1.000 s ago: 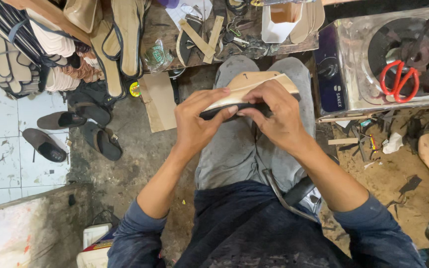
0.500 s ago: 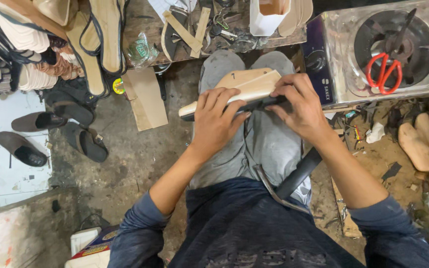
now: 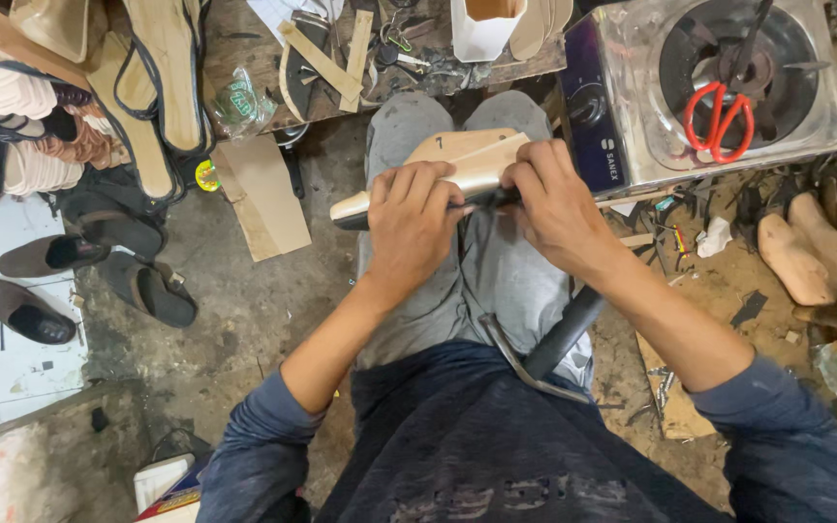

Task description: The person attaches a black rubber sole to a beige slipper upper using a curved metal tool to press the edges. They repeat this process on a second slipper, pressing the sole firmly along the perimeter.

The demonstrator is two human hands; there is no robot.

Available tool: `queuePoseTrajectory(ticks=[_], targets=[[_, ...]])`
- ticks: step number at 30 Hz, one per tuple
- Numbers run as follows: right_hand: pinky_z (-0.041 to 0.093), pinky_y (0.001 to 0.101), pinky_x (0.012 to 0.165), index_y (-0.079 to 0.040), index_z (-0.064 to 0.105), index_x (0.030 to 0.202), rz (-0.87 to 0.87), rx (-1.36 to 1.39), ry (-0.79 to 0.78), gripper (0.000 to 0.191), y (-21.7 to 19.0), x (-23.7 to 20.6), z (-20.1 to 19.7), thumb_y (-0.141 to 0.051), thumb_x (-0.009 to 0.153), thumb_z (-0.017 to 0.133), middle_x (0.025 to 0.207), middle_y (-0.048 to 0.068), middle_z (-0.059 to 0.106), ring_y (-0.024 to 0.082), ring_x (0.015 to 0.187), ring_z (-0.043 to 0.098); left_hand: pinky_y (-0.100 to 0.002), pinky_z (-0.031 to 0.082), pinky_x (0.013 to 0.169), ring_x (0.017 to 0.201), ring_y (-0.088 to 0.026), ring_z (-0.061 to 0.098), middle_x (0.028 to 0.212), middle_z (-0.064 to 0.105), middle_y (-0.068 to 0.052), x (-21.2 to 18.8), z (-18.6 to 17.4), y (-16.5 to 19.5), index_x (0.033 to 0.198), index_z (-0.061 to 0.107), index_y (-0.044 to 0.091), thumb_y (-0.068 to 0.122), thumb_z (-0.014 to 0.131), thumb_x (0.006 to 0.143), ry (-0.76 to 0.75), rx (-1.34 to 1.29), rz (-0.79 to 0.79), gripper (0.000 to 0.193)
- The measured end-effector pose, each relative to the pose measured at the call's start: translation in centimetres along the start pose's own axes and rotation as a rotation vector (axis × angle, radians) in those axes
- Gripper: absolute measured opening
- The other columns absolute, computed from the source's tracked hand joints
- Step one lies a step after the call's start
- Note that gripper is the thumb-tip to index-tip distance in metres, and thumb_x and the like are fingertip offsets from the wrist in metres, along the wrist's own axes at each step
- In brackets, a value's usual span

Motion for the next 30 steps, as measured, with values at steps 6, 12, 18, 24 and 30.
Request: queuePoseTrajectory(ticks=[6,12,18,24,30], targets=[[0.047,0.0445,0.086,-0.002,0.061,0.100,-0.078,-0.164,-0.003,0.030,-0.7,-0.1,0.1,0.000,0.072,0.072,0.102,0.013,0.056,0.034,0.100,0.054,-0.047,0.042,0.098,0.112,-0.028,0.060,0.119,0.065,-0.009,0.3,0.7,0.9,0.094,0.061,0.008,0.026,0.083,0.080,-0.006,0.015,0.032,0.031],[0.048,0.0431,0.087,-0.001,0.059,0.099,-0.066,-0.157,-0.036,0.026,-0.8,0.1,0.3,-0.003,0.077,0.073,0.101,0.014,0.055,0.034,0.103,0.053,-0.045,0.042,0.094,0.111,-0.025,0.061,0.118,0.065,-0.006,0.7,1.0,0.1,0.091,0.061,0.010,0.027,0.086,0.076,0.011,-0.031,-0.003,0.034],[0.047,0.0437,0.086,-0.002,0.059,0.096,-0.076,-0.213,-0.066,0.026,-1.1,0.8,0.6,-0.003,0.074,0.073,0.098,0.013,0.055,0.035,0.100,0.052,-0.045,0.043,0.089,0.108,-0.025,0.061,0.115,0.066,-0.004,0.9,1.1,-0.3,0.087,0.061,0.011,0.030,0.087,0.072,0.008,-0.051,0.010,0.036],[0.048,0.0440,0.087,-0.006,0.059,0.094,-0.067,-0.117,-0.032,0.035,-0.8,1.4,-0.4,-0.002,0.066,0.080,0.099,0.011,0.056,0.034,0.103,0.053,-0.043,0.045,0.088,0.104,-0.025,0.062,0.112,0.067,-0.004,1.1,0.3,-0.9,0.087,0.059,0.010,0.029,0.088,0.076,0.058,-0.073,0.068,0.036],[0.049,0.0434,0.085,-0.007,0.061,0.094,-0.019,-0.056,-0.013,0.040,-0.5,1.8,-1.4,-0.008,0.065,0.088,0.099,0.009,0.057,0.033,0.103,0.054,-0.042,0.046,0.084,0.099,-0.026,0.063,0.110,0.069,-0.007,0.8,0.0,-0.6,0.085,0.058,0.009,0.026,0.087,0.076,0.121,-0.040,0.099,0.035]])
Point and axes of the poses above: each hand's wrist, its own x-axis towards the middle knuckle, its own z-axis out of the palm, y = z × x, the point moved 10 cm from there along x, towards the middle knuckle
